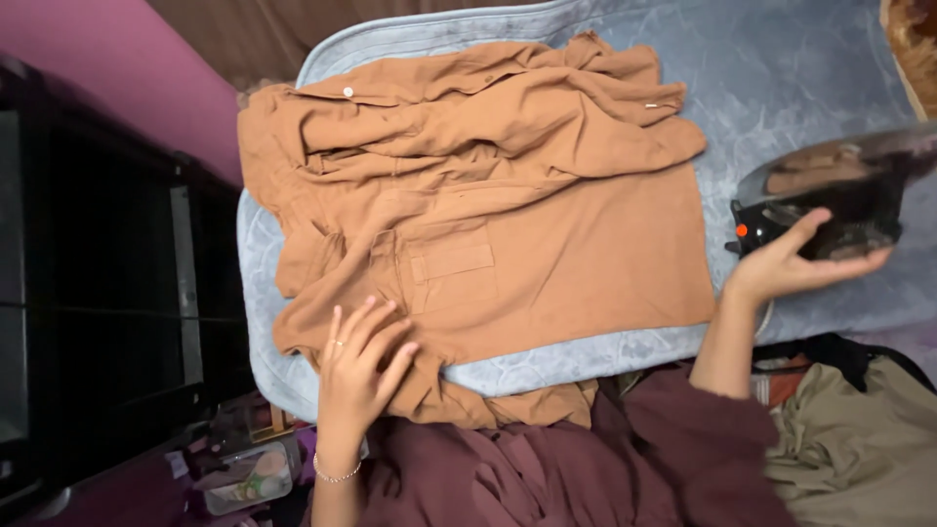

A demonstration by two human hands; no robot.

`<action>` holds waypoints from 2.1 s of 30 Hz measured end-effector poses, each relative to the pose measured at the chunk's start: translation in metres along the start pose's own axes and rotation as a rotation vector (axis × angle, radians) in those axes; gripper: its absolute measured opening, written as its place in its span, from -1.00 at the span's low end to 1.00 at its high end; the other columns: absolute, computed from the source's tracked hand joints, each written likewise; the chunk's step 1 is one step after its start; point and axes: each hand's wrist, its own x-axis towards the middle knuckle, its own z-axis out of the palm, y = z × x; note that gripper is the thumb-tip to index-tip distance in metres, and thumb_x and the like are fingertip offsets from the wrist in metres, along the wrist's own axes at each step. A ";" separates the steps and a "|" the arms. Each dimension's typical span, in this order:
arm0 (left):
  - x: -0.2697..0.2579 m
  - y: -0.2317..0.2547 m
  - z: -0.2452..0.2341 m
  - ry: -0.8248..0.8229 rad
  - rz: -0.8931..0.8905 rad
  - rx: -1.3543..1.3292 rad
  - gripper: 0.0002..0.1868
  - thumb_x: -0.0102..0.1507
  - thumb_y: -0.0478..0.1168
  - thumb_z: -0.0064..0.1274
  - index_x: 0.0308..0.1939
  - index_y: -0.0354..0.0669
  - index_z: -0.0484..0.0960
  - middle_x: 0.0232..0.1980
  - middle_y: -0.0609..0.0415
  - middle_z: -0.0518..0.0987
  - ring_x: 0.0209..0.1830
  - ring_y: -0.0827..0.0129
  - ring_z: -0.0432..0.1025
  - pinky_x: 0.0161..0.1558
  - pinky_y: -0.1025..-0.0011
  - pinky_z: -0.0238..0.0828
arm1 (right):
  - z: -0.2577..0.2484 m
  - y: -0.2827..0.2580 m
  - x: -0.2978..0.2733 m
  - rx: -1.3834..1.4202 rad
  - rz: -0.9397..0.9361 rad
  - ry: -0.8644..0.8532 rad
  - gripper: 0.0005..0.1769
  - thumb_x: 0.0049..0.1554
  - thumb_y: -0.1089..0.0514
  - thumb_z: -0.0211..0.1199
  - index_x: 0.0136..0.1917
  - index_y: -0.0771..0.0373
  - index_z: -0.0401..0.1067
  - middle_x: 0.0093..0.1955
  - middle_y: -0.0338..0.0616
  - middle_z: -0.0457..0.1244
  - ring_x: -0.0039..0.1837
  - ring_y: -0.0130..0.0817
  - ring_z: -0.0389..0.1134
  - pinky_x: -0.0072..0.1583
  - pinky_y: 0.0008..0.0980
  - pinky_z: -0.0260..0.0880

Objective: Ironing a brown button-down shirt on a flat surface.

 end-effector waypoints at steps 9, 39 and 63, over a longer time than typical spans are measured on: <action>-0.001 -0.009 0.008 0.049 -0.061 0.026 -0.60 0.17 0.01 0.31 0.01 -0.07 0.71 0.28 0.05 0.56 0.47 0.06 0.32 0.55 -0.13 -0.01 | -0.049 -0.053 -0.035 -0.009 -0.146 -0.311 0.05 0.36 0.17 0.27 0.70 0.25 -0.50 0.74 0.18 -0.38 0.74 -0.01 -0.22 0.69 -0.10 -0.18; 0.126 -0.046 -0.075 0.023 -0.208 -0.008 -0.72 0.37 -0.08 0.09 -0.01 -0.24 0.60 -0.16 -0.16 0.58 -0.23 -0.04 0.51 -0.22 0.15 0.43 | 0.063 -0.238 0.048 -0.134 -0.168 -1.478 -0.69 0.26 0.16 0.22 0.24 0.27 0.51 -0.05 0.00 0.37 -0.08 -0.25 0.41 -0.01 -0.32 0.38; 0.169 -0.121 -0.061 0.634 -0.123 0.009 -0.90 0.36 -0.42 0.00 -0.05 -0.22 0.51 0.07 -0.10 0.52 0.04 0.04 0.54 0.05 0.24 0.51 | 0.242 -0.117 0.036 0.506 -0.193 -0.756 -0.68 0.25 0.69 0.08 0.15 0.42 0.32 0.27 -0.10 0.08 0.25 -0.25 0.35 0.23 -0.34 0.55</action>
